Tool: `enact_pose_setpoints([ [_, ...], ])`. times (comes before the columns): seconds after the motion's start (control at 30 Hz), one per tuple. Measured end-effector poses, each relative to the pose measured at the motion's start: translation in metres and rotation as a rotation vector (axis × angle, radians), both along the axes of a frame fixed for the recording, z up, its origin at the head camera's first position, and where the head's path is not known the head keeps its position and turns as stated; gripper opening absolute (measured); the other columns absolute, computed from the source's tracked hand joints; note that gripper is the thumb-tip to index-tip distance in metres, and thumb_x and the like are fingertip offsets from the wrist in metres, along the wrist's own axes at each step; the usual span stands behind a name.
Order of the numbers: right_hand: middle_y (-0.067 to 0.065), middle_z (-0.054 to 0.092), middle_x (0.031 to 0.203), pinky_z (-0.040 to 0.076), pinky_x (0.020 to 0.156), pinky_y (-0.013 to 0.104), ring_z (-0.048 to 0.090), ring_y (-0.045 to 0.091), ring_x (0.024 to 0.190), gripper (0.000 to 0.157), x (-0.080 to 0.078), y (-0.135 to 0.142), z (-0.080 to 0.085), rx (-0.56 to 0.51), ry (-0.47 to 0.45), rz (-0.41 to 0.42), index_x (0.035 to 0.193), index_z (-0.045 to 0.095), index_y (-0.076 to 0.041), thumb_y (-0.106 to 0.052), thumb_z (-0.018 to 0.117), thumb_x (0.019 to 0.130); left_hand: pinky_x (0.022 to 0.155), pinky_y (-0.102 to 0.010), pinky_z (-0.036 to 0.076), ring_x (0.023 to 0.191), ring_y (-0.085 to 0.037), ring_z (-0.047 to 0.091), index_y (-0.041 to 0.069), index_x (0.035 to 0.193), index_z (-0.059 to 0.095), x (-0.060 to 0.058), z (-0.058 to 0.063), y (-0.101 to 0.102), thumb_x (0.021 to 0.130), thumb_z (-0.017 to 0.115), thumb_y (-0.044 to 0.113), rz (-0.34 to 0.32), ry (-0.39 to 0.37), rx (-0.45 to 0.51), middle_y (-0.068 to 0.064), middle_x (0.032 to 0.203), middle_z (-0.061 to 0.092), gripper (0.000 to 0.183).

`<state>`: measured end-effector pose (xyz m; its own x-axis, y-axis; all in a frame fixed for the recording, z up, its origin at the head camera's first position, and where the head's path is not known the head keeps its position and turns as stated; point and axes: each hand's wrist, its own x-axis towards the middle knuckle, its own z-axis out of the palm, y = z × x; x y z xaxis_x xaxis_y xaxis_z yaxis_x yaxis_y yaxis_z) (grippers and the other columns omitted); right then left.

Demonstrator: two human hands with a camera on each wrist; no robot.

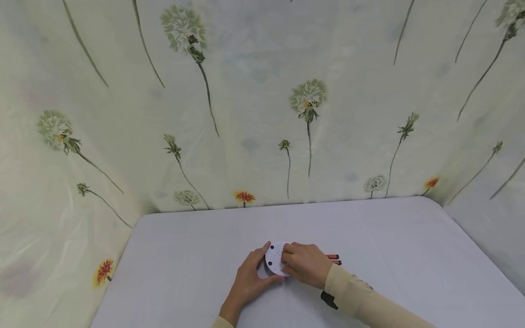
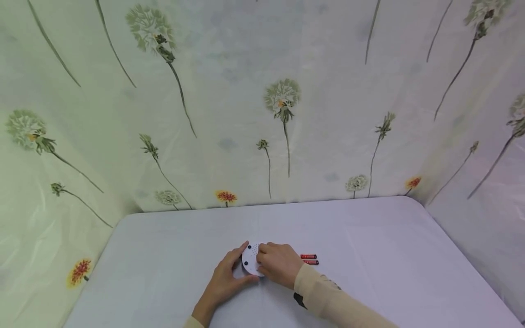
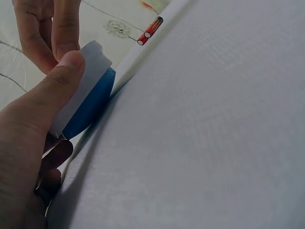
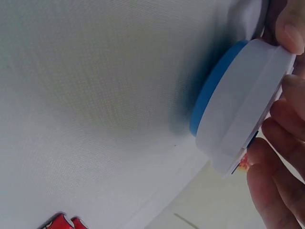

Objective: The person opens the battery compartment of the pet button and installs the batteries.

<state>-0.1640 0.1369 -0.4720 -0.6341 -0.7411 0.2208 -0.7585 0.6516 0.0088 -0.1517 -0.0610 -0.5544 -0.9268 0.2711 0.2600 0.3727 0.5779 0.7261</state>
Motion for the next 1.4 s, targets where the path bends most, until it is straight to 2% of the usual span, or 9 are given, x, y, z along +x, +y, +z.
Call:
enact_pose_setpoints([
  [0.33,-0.006,0.062,0.088,0.045,0.056,0.02,0.052,0.006,0.071,0.013,-0.004,-0.006,0.004,0.06,0.032,0.03,0.086,0.07,-0.017,-0.028,0.073,0.08,0.101,-0.037,0.043,0.124,-0.011,0.049,0.024,0.146,0.036,-0.002,-0.001,-0.002,0.068,0.069,0.063,-0.013,0.011,-0.001,0.007,0.136,0.053,0.093],
  [0.57,-0.002,0.063,0.092,0.049,0.055,0.023,0.058,0.01,0.074,0.019,0.0,-0.01,0.005,0.153,0.091,0.042,0.089,0.071,-0.013,-0.03,0.072,0.08,0.1,-0.037,0.044,0.123,-0.012,0.05,0.023,0.146,0.037,-0.002,-0.003,-0.002,0.069,0.068,0.064,-0.007,0.012,-0.013,0.006,0.136,0.053,0.092],
  [0.83,-0.003,0.059,0.083,0.042,0.045,0.024,0.057,0.01,0.069,0.02,0.003,-0.011,0.002,0.225,0.167,0.043,0.086,0.071,-0.013,-0.033,0.071,0.08,0.098,-0.039,0.045,0.122,-0.014,0.053,0.021,0.145,0.038,0.0,-0.004,0.001,0.071,0.071,0.057,-0.011,0.041,-0.011,0.005,0.135,0.054,0.089],
  [1.1,-0.003,0.059,0.082,0.04,0.042,0.024,0.057,0.01,0.063,0.019,0.003,-0.009,-0.002,0.208,0.187,0.059,0.083,0.07,-0.014,-0.032,0.073,0.078,0.097,-0.04,0.046,0.122,-0.012,0.052,0.024,0.145,0.038,0.0,-0.005,0.003,0.071,0.069,0.061,-0.008,0.023,-0.026,0.007,0.136,0.053,0.089],
  [1.4,-0.004,0.054,0.077,0.04,0.042,0.023,0.051,0.007,0.055,0.028,0.004,-0.012,-0.004,0.205,0.233,0.09,0.08,0.07,-0.014,-0.042,0.07,0.081,0.095,-0.039,0.046,0.12,-0.013,0.054,0.021,0.144,0.04,-0.001,-0.004,0.001,0.071,0.071,0.057,0.0,0.083,-0.032,0.004,0.133,0.056,0.087],
])
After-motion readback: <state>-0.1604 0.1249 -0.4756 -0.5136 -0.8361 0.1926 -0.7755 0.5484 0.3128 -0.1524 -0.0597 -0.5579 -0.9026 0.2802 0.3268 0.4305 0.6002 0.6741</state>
